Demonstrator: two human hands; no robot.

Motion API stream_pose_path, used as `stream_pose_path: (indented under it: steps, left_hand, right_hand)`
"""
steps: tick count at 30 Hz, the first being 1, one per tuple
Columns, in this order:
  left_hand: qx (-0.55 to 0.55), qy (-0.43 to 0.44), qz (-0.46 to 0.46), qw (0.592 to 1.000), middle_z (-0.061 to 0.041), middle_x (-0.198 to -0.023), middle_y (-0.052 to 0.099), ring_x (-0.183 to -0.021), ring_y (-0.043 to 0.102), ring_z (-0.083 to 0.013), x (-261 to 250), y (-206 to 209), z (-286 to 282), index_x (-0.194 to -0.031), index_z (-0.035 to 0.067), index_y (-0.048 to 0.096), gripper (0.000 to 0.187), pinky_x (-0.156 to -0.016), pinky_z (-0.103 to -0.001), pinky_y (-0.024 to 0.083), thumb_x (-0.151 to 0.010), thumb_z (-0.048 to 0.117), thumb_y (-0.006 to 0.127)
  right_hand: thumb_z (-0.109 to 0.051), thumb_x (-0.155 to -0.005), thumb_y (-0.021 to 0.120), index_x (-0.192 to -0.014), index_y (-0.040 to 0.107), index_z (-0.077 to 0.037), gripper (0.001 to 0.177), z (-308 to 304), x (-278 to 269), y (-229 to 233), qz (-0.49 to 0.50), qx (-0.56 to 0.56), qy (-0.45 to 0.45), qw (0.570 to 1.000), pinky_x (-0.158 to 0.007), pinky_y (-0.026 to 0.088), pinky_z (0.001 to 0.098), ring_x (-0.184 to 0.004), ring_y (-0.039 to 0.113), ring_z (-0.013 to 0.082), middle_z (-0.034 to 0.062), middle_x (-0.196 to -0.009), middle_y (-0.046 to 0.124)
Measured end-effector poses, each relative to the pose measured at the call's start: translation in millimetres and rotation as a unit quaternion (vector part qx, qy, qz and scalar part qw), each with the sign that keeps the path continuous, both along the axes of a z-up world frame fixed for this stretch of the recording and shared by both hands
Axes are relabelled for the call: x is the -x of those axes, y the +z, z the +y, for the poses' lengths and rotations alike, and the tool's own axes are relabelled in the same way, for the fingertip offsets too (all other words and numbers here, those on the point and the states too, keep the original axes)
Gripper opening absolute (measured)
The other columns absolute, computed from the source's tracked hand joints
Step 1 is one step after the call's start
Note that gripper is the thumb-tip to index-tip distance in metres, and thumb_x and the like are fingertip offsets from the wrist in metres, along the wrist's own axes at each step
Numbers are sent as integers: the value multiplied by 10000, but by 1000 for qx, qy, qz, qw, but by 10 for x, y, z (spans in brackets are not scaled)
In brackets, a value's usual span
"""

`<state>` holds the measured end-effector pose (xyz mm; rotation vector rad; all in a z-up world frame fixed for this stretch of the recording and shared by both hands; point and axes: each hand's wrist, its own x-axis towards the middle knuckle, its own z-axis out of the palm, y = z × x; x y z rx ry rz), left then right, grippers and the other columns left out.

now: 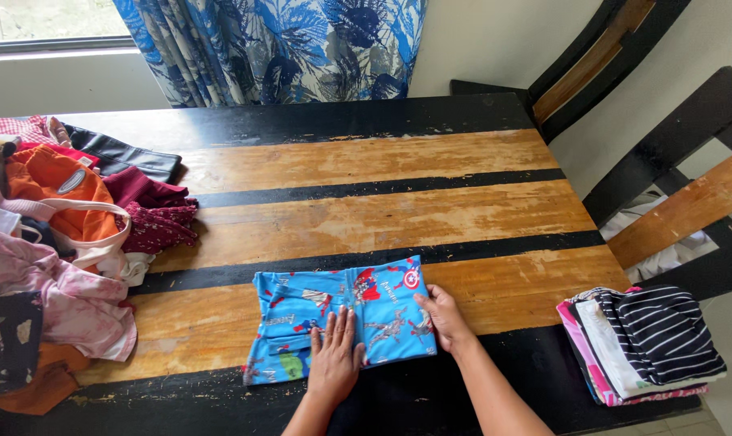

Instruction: The person picks up clothing items from a pile on a table, spreads them flat, and folds them one by one into small rectangles before placing them in a stack.

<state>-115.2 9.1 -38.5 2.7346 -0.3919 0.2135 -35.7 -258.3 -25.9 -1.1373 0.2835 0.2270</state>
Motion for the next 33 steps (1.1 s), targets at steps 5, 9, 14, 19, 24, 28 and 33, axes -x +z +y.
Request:
stream_pose_path:
  steps: [5,9,14,19,24,28,33]
  left_hand:
    - [71,-28,102,992,-126,-1658,205,-1533,155,-308,-17,206,-415,-1571,80,287,699,-1201,-569,85,-994,391,528]
    - [286,42,152,945,-85,-1518,472,-1388,429,-286,-79,260,-418,-1293,137,705,386,-1123,-432,420,-924,242,661]
    - [464,100,136,870,-114,-1074,756,-864,698,-174,-319,-144,45,-1154,52,773,255,-758,-325,578,-942,131,655]
    - [582,161,207,770,-87,-893,774,-639,627,-115,-395,-403,661,-1171,11,751,272,-587,-268,520,-967,122,610]
    - [665,217,279,658,-91,-1004,763,-716,646,-124,-448,-169,1118,-1220,27,716,305,-615,-272,507,-994,187,588]
    - [729,190,325,571,-122,-1045,754,-761,700,-180,-470,-49,1349,-1224,9,664,374,-675,-318,570,-1002,286,548]
    - [706,181,400,556,-108,-974,749,-778,711,-185,-468,-85,1400,-1205,-28,680,599,-709,-337,599,-1006,500,479]
  right_hand:
    - [-113,-910,677,-1226,570,-10,349,-170,81,539,10,-47,-27,998,-753,606,368,-845,707,184,125,-1024,720]
    - [-118,-869,707,-1286,547,-18,458,-26,164,846,-11,-75,-8,997,-784,610,364,-892,714,191,122,-1065,707]
    - [-104,-868,725,-1323,534,12,507,423,161,1046,-71,-14,43,996,-842,614,323,-953,715,160,110,-1112,707]
    - [-92,-887,698,-1323,540,11,475,1034,170,1041,-83,74,90,990,-606,572,292,-781,676,138,101,-1002,707]
    - [-78,-874,702,-1286,551,-30,441,1666,128,784,-95,194,109,970,-508,529,293,-630,640,144,53,-826,670]
    - [-85,-868,750,-1275,587,-35,441,2027,101,513,-159,296,105,936,-576,541,272,-683,655,111,44,-801,661]
    - [-103,-854,770,-1309,568,-82,498,2416,125,390,-119,373,135,910,-566,519,310,-648,609,140,80,-757,617]
